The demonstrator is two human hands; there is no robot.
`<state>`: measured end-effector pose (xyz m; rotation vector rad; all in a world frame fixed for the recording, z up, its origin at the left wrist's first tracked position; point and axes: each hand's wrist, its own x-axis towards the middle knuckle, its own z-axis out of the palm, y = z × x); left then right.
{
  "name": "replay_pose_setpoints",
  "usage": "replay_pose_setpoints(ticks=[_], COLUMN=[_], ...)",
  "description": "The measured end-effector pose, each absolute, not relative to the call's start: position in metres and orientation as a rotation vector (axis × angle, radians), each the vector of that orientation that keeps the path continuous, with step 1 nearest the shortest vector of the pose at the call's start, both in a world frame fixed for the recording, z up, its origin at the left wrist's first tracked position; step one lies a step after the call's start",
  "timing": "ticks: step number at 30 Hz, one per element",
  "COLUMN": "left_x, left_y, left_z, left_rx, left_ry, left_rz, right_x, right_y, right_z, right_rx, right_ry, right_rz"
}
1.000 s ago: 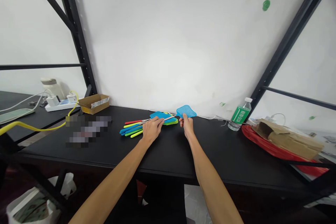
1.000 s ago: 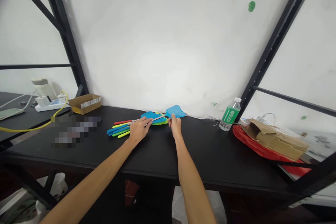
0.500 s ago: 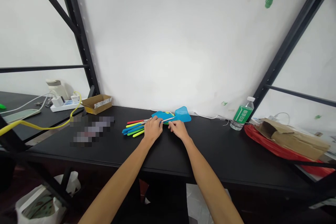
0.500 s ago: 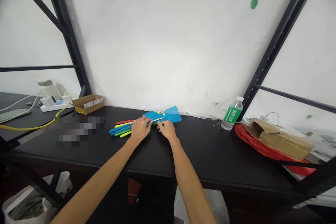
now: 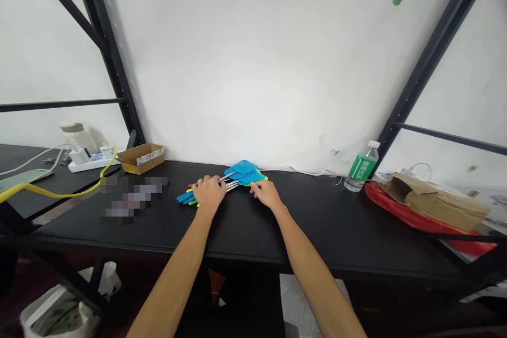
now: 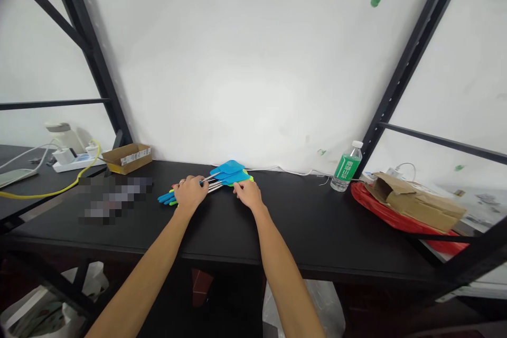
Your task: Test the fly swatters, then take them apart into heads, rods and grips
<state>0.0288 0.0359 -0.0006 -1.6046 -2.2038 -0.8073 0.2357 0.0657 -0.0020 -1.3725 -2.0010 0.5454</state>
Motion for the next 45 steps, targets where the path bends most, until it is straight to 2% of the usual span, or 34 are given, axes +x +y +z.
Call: replay_pose_setpoints(ticks=[13, 19, 31, 40, 45], left_x=[0.021, 0.014, 0.012, 0.038, 0.065], left_y=[0.039, 0.037, 0.006, -0.029, -0.044], left_z=[-0.001, 0.006, 0.012, 0.021, 0.02], left_rx=[-1.707, -1.922, -1.847, -1.943, -2.078], left_ry=[-2.262, -2.382, -2.214, -2.135, -2.127], left_rz=[-0.595, -0.355, -0.053, 0.045, -0.084], right_x=[0.236, 0.235, 0.236, 0.235, 0.236], right_y=[0.063, 0.065, 0.065, 0.062, 0.06], right_z=[0.001, 0.0, -0.001, 0.005, 0.006], right_rx=[-1.38, -1.389, -1.332, -1.342, -1.348], right_ry=[-2.025, -2.047, -2.028, -2.009, -1.984], right_rz=[0.53, 0.515, 0.518, 0.508, 0.451])
